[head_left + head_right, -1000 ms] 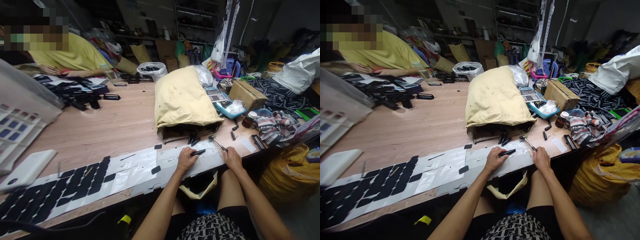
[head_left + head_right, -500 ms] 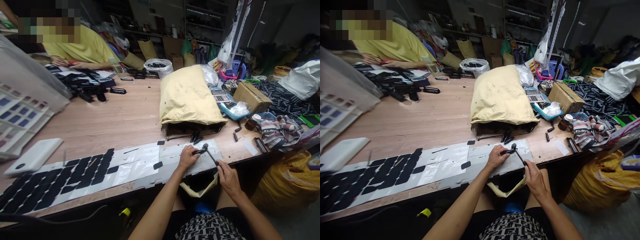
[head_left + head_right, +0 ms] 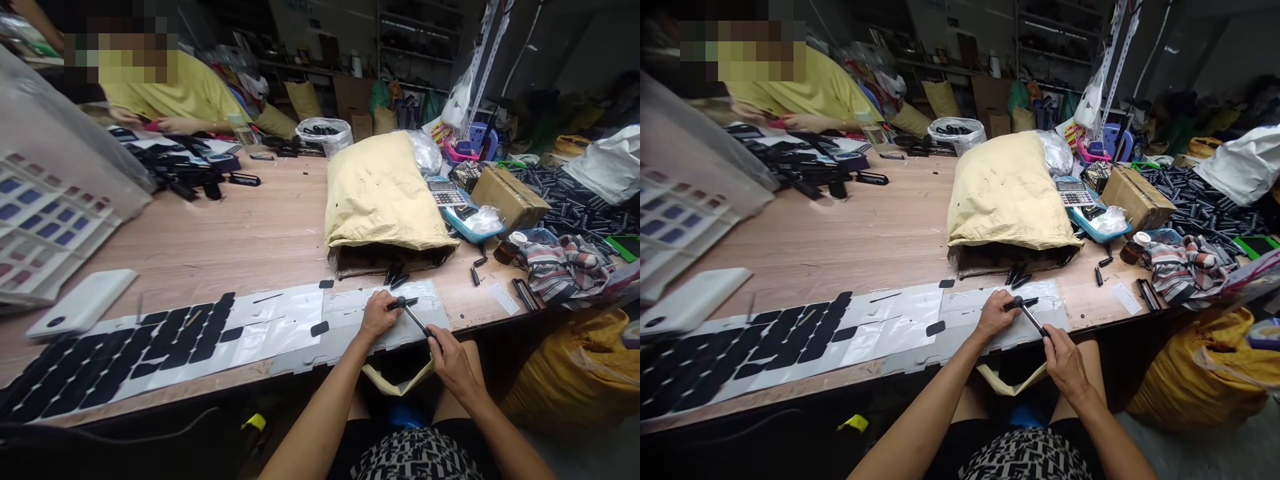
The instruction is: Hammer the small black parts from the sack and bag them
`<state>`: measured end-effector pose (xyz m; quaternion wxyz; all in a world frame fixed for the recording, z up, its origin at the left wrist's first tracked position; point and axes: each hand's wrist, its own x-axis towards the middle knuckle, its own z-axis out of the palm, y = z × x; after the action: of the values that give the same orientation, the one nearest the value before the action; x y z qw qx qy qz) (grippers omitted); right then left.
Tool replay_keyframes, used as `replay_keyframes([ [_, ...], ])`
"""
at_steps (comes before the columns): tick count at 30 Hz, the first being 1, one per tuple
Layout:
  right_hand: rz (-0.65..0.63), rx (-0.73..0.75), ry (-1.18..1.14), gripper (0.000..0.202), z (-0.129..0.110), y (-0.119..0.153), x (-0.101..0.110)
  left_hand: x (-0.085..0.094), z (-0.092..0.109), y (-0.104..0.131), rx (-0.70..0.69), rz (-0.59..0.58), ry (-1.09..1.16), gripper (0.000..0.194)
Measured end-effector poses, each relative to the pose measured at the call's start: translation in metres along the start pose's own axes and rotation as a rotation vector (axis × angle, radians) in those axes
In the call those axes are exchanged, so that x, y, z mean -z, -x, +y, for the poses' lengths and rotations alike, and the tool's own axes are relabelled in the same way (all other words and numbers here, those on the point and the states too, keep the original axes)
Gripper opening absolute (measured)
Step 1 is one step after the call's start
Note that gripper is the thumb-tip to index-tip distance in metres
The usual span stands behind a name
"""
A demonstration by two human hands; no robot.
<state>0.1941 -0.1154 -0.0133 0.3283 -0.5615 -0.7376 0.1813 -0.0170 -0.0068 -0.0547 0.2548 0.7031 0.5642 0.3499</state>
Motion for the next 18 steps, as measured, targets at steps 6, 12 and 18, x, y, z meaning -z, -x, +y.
replay_keyframes([
  [6,0.068,-0.037,0.225,0.035,0.02,-0.027,0.015,0.0,0.001,-0.001,-0.014,0.0,0.003,0.016],
  [12,0.157,-0.071,0.623,0.034,0.064,-0.071,0.022,-0.001,0.0,-0.001,-0.014,-0.002,-0.001,0.016],
  [18,0.234,-0.071,0.787,0.032,0.077,-0.079,0.007,0.001,-0.002,-0.002,-0.011,-0.002,0.042,0.017],
])
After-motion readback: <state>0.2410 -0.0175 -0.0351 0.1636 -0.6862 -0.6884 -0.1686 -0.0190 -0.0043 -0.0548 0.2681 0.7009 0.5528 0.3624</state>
